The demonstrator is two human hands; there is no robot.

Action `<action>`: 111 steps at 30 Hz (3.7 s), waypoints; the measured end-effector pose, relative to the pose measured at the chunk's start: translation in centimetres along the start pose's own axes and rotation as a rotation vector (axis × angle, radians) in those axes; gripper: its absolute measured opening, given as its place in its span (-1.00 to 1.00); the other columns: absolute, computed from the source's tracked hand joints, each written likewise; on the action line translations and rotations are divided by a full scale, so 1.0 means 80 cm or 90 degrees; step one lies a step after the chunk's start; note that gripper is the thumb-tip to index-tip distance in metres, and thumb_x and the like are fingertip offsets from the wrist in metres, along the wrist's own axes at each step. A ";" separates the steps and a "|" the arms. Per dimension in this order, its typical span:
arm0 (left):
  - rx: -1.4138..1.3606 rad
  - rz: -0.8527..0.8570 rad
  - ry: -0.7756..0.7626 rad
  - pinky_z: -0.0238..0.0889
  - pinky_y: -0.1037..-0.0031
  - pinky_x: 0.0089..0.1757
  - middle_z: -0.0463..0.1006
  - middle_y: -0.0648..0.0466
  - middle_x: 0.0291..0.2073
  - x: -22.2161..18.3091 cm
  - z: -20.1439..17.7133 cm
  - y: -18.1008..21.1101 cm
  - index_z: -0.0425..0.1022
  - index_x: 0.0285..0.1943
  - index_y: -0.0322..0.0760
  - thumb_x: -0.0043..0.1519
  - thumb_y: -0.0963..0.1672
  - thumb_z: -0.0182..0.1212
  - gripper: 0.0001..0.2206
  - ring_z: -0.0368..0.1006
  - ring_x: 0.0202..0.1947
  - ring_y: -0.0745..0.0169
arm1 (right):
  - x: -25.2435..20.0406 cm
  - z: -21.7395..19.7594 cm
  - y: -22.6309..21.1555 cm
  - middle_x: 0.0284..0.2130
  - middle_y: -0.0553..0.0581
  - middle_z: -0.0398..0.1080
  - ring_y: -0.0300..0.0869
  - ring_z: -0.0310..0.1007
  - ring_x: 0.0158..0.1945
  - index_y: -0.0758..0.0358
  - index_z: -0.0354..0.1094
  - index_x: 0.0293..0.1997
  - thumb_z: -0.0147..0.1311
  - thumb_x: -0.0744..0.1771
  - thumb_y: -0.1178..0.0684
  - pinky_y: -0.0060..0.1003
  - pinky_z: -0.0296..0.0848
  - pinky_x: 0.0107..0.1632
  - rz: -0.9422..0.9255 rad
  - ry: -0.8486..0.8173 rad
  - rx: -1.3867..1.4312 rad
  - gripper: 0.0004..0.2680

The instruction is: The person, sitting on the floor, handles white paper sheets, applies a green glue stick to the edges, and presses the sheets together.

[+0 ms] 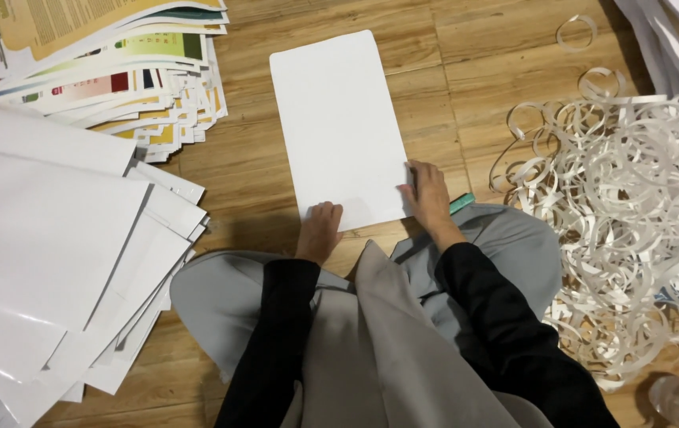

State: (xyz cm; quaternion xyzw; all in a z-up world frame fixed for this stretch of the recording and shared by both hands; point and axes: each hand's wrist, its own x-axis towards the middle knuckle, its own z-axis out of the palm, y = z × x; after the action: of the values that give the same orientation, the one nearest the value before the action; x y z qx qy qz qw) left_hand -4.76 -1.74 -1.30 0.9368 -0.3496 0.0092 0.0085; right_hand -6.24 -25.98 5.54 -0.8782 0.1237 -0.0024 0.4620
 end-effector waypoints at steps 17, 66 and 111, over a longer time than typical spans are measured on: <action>-0.152 -0.078 -0.086 0.32 0.46 -0.40 0.25 0.14 -0.40 0.013 0.016 0.002 0.27 -0.27 -0.14 0.13 -0.03 0.07 -0.82 0.30 -0.28 0.19 | -0.006 0.092 0.054 -0.40 0.05 0.26 -0.16 0.32 -0.24 0.18 0.27 -0.31 -0.03 0.25 -0.12 -0.37 0.39 -0.32 -0.499 -0.096 -0.571 -0.81; -0.028 -0.097 -0.457 0.03 0.21 -0.14 0.52 0.06 -0.36 0.058 -0.018 -0.097 0.39 -0.23 -0.19 -0.20 0.05 0.39 -0.55 0.41 -0.22 0.05 | 0.102 0.004 0.028 -0.40 0.06 0.44 -0.09 0.43 -0.22 0.19 0.36 -0.23 0.25 0.09 -0.14 -0.17 0.37 -0.19 -0.154 -0.458 -0.838 -0.66; -0.001 -0.400 -0.269 -0.70 0.03 0.18 -0.51 -0.11 0.33 -0.045 0.007 0.039 -0.47 0.36 -0.32 -0.04 0.35 -0.39 -0.02 -0.63 0.33 -0.04 | -0.050 0.066 0.037 0.30 0.26 -0.53 0.02 -0.57 0.36 0.30 -0.58 0.32 -0.52 0.20 -0.57 -0.09 -0.44 0.32 0.073 -0.242 -0.578 -0.24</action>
State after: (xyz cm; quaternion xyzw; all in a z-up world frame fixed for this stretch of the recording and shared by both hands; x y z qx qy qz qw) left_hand -9.57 -1.75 -1.95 0.9796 -0.0391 -0.1875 -0.0605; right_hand -10.11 -22.46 0.57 -0.9676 0.0738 0.2371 0.0464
